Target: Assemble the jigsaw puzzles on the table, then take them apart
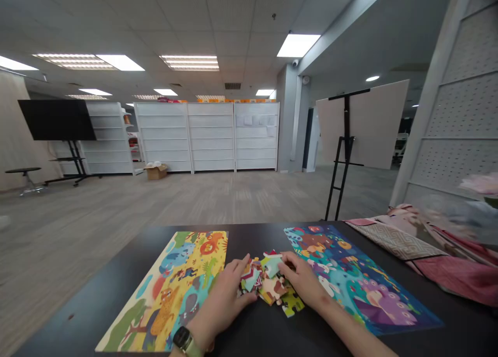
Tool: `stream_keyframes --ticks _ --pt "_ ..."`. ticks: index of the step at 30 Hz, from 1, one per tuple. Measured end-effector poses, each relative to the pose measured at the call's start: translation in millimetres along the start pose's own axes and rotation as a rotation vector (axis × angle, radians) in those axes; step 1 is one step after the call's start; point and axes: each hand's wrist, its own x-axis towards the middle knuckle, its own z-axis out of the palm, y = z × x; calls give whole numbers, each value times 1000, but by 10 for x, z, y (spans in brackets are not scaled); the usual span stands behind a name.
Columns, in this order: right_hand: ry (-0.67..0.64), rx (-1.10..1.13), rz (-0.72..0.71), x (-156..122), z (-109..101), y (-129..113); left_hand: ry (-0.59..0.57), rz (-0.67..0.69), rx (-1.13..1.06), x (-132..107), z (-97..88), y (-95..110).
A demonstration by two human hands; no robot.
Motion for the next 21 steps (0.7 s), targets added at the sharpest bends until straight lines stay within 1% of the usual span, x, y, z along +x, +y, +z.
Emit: stream_keyframes --ticks 4,7,10,12,15,18,21 --pt "75 27 52 48 44 87 51 47 22 -23 -59 32" --pt "65 36 28 35 76 102 60 77 85 36 14 67" --pt "-6 31 -26 -28 73 66 26 69 149 139 180 112" --pt "-76 49 -73 -81 50 34 -6 81 165 206 296 167" --pt "-203 94 -152 -132 12 -2 -75 104 197 273 386 281" --pt "-258 73 -166 -127 0 -39 -153 114 162 278 325 351" --pt "-272 9 -138 -101 9 -102 -224 46 188 212 181 304"
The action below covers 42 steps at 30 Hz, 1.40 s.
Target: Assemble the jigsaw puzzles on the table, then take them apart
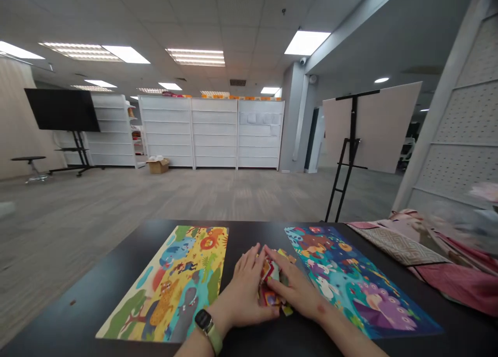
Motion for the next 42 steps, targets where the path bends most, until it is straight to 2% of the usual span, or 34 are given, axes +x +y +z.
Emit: stream_keyframes --ticks 3,8,10,17,19,22,26,31,36,39,42 --pt "1 -67 25 23 -6 -54 -2 -53 33 -135 -66 -130" --pt "277 -123 100 29 -54 23 105 -17 37 -295 -82 -242" --pt "328 -126 142 28 -81 90 131 -5 26 -327 -88 -258" --pt "371 -115 190 38 -150 159 289 89 -219 -368 -178 -357" --pt "339 -102 173 41 -148 123 341 89 -263 -348 -192 -373" --pt "222 -70 96 35 -106 56 393 72 -279 -271 -140 -353" --pt "55 -17 57 -8 -27 24 374 61 -243 -126 18 -262" --pt "45 107 22 -61 -1 43 263 68 -138 -40 98 -158" --pt "30 109 87 5 16 -39 112 140 -51 17 92 -86" --pt "77 107 85 43 6 -71 150 103 -33 52 86 -90" --pt "180 83 100 45 -22 -48 208 68 -64 42 58 -146"
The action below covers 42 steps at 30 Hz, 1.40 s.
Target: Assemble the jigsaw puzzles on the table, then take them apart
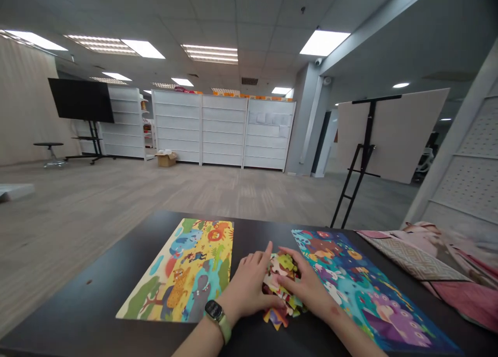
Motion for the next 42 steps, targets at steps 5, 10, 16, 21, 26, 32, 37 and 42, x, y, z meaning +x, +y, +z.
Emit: stream_keyframes --ticks 5,10,16,21,26,32,37,42 --pt "150 -10 26 -29 -45 66 77 -23 -28 -63 -84 -124" --pt "235 -87 99 -126 -113 81 155 -66 -31 -84 -142 -254" --pt "287 -55 203 -245 -314 162 146 -109 11 -137 -247 -236" --pt "273 -13 273 -261 -571 287 -84 -49 56 -245 -265 -72" --pt "310 -211 183 -225 -617 400 -173 -85 111 -234 -178 -14" --pt "-35 -374 122 -223 -270 292 -164 -101 100 -201 -183 40" --pt "-208 -518 154 -152 -32 1 -226 -80 108 -204 -184 94" --pt "-306 -471 74 34 188 -287 -168 -103 47 -164 -131 11"
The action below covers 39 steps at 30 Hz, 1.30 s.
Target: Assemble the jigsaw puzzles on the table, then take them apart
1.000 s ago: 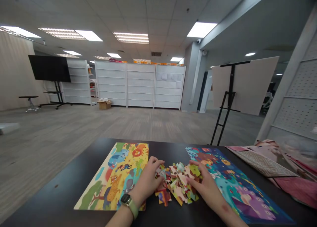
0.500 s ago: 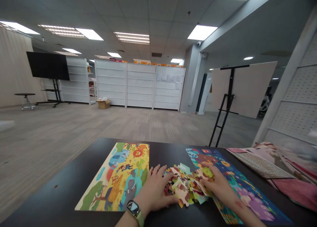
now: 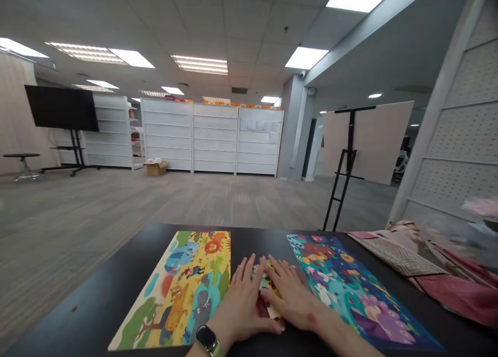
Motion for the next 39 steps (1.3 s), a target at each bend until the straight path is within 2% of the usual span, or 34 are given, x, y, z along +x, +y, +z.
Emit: stream_keyframes --ticks 3,7,10,14,17,19,25,29,31,35,37,39 --pt "30 -14 -40 120 0 -94 41 29 -25 -8 -37 -83" --pt "76 -13 -88 213 -44 -14 87 15 3 -165 -233 -212" --pt "109 -37 -109 183 -70 6 60 -95 57 -376 -402 -363" --pt "67 -64 -209 70 23 -215 76 -281 188 -624 -520 -619" --pt "57 -84 -216 74 129 -389 71 -332 224 -734 -567 -754" --pt "69 -118 -202 136 151 -421 54 -341 230 -783 -615 -793" --pt "63 -243 -200 411 32 -219 -16 -428 160 -911 -832 -764" --pt "100 -315 -194 557 43 -17 -69 -422 132 -1037 -961 -827" --pt "131 -337 -194 606 84 102 -43 -371 97 -1103 -1011 -912" --pt "226 -365 -219 632 108 276 85 -256 42 -1170 -1076 -1106" --pt "302 -381 -258 602 59 254 121 -256 52 -1158 -1082 -1186" --pt "356 -376 -327 555 4 125 161 -285 74 -1129 -1073 -1256"
